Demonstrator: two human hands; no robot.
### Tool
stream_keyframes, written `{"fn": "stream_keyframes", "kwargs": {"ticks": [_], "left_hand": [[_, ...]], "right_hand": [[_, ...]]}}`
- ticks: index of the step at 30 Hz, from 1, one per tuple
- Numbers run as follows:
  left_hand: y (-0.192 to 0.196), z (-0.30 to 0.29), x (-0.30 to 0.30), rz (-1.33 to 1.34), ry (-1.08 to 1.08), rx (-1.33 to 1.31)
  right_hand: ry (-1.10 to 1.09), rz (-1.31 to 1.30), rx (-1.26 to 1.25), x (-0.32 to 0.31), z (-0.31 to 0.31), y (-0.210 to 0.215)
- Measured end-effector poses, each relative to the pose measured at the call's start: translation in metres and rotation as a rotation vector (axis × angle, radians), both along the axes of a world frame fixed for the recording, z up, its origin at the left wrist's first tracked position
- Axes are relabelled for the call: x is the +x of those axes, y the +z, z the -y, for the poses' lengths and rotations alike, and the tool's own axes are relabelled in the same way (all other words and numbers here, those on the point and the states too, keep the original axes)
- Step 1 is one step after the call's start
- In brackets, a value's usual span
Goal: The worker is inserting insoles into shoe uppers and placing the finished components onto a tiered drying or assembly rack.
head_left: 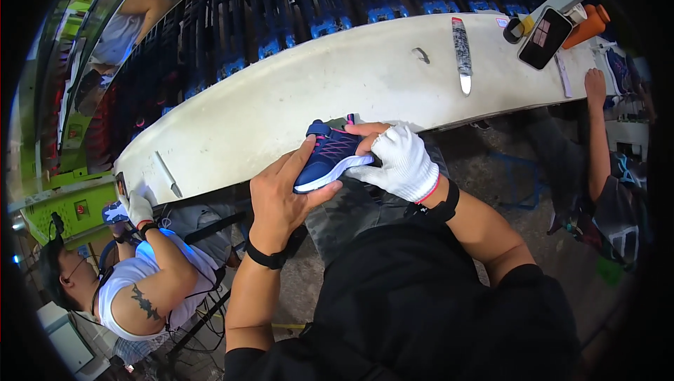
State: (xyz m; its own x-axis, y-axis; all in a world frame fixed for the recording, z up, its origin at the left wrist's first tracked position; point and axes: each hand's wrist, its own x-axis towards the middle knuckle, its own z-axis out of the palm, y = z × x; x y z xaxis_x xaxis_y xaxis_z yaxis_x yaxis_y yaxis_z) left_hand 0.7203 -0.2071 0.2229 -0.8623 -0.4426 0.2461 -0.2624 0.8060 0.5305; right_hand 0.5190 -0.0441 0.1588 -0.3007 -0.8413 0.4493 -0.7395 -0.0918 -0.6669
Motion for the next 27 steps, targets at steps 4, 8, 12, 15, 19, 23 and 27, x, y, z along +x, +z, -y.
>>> {"fn": "stream_keyframes", "kwargs": {"ticks": [4,8,12,15,19,23,27], "left_hand": [[0.001,-0.018,-0.001,-0.023,0.078,0.018],[0.02,-0.029,-0.013,0.019,0.082,0.071],[0.004,-0.04,-0.03,-0.213,-0.001,0.135],[-0.027,-0.056,-0.047,-0.444,-0.083,0.094],[-0.048,-0.07,-0.052,-0.563,-0.057,0.059],[-0.052,-0.069,-0.053,-0.577,-0.082,0.069],[-0.052,-0.068,-0.048,-0.6,-0.108,0.046]], "right_hand": [[-0.024,0.07,0.058,-0.001,0.0,0.001],[-0.055,0.014,0.266,-0.012,-0.008,0.012],[-0.011,-0.108,0.046,-0.019,-0.023,0.041],[0.143,0.324,-0.082,-0.019,-0.032,0.043],[0.102,0.397,-0.037,-0.024,-0.035,0.042],[0.202,0.26,-0.13,-0.031,-0.029,0.04],[0.262,0.311,-0.091,-0.039,-0.022,0.044]]}}
